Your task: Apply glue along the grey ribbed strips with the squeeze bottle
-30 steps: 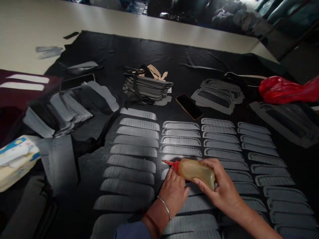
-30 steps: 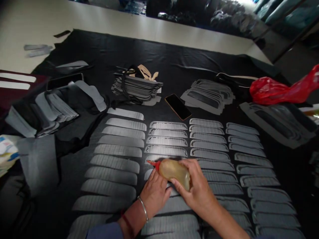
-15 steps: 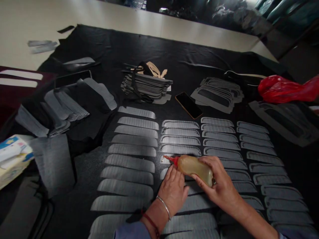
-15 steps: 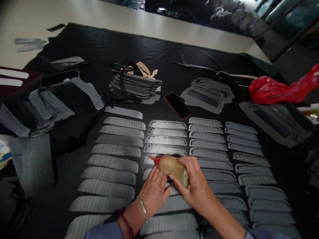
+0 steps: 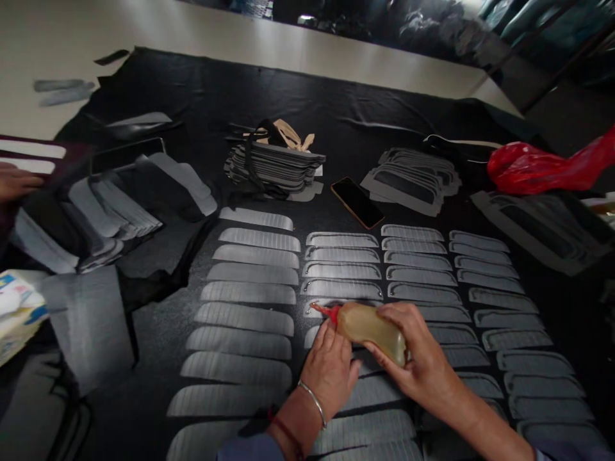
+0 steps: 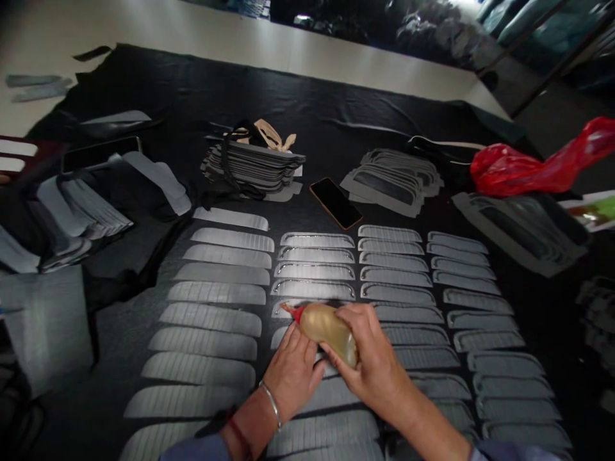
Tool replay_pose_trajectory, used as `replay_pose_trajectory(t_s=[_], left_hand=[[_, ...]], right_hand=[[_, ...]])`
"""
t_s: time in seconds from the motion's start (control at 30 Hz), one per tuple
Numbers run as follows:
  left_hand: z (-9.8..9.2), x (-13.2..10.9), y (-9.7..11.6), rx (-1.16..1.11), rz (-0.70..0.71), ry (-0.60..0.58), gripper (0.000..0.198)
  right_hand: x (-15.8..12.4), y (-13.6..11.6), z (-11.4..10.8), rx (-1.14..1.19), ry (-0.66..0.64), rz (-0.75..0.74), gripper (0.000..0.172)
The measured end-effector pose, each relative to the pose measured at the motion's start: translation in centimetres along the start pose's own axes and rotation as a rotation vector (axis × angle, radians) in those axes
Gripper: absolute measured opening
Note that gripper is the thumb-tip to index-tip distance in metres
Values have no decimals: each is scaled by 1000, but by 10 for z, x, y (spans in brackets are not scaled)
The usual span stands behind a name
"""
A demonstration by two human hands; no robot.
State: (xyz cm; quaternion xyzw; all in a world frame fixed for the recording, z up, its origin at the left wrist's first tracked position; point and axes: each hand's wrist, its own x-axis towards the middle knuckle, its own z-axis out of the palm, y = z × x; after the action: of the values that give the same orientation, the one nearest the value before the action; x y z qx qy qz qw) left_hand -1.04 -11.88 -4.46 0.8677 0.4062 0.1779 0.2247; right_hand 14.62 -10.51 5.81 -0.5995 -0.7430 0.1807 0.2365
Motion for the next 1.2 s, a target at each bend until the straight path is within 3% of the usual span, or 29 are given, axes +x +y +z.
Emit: replay_pose_trajectory(t_s=[0.33, 1.2], left_hand=[[-2, 2, -2, 89, 47, -33, 55], [-6, 13, -1, 151, 97, 67, 46]], right_hand=[[-10, 7, -14, -82, 40, 5, 38], [-47, 29, -40, -186, 107, 141, 37]])
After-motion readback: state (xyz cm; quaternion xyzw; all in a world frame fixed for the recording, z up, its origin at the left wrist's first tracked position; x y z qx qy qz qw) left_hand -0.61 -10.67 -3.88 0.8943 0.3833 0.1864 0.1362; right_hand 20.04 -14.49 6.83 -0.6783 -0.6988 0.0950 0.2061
